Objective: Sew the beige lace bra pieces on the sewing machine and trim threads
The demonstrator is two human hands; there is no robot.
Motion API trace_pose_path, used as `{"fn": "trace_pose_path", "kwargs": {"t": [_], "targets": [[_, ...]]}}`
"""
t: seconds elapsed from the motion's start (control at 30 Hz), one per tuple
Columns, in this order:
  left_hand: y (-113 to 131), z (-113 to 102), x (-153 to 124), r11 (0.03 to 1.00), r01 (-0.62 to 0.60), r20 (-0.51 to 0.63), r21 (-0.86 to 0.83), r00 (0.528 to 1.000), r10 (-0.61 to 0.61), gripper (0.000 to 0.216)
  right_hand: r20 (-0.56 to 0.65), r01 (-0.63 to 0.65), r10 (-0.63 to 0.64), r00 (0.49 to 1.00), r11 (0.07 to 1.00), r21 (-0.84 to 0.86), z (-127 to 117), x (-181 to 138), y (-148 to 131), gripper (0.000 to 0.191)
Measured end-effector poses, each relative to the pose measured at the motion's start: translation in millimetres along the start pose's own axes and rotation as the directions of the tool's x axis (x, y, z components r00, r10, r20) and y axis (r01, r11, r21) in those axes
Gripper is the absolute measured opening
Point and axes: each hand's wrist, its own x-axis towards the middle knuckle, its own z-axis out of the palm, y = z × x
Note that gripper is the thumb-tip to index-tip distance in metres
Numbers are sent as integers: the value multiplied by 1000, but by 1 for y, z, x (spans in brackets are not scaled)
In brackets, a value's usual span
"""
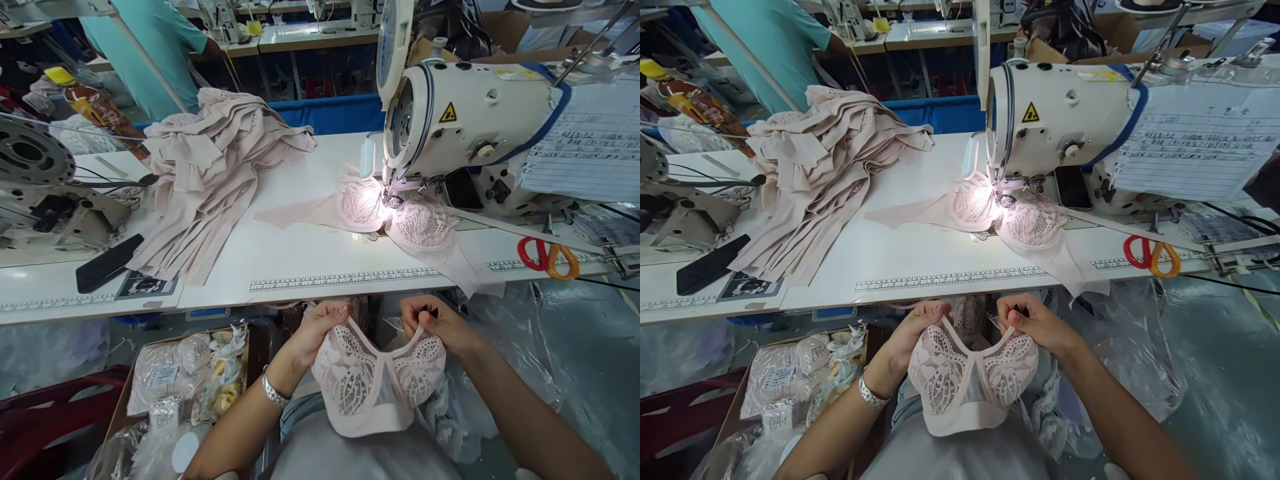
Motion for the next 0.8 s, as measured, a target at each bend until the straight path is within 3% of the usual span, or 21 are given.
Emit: {"fn": "trace_pose_path", "kwargs": {"t": [0.13, 0.23, 0.3, 0.33, 0.4, 0.43, 0.47, 0.5, 0.6, 0.67, 0.8], "targets": [[-2, 5, 6, 1000, 9, -5, 6, 1000, -8, 68, 191, -1, 46, 981, 973, -232, 2, 0, -11, 79], [6, 8, 12, 999, 3, 31, 44, 1000, -4, 65, 285, 41, 65, 956, 936, -350, 7, -3, -17, 51], [17, 12, 13, 965, -157, 58, 211, 987, 148, 52, 291, 79, 25, 956, 938, -337, 8, -9, -20, 37], [24, 15, 11, 888, -295, 70, 352, 955, 289, 43, 281, 89, 0, 960, 949, -303, 8, -14, -21, 37], [33, 23, 2, 571, -519, 134, 636, 803, 580, 23, 234, 108, -52, 971, 967, -232, 9, -25, -24, 38], [35, 28, -4, 407, -558, 186, 724, 725, 663, 14, 194, 112, -68, 979, 968, -223, 10, -31, -25, 38], [35, 32, -10, 286, -568, 244, 772, 679, 692, 9, 142, 107, -74, 987, 965, -240, 11, -37, -26, 37], [31, 37, -16, 209, -573, 305, 792, 669, 678, 9, 79, 95, -75, 994, 955, -280, 14, -41, -26, 35], [9, 49, -27, 102, -593, 459, 798, 710, 534, 21, -111, 32, -89, 990, 900, -435, 26, -46, -24, 29], [-7, 52, -27, 58, -574, 471, 817, 722, 508, 27, -169, 32, -138, 976, 856, -517, 34, -44, -19, 28], [-21, 48, -17, 82, -541, 417, 837, 727, 546, 12, -145, 142, -307, 941, 745, -652, 46, -37, -10, 22]]}}
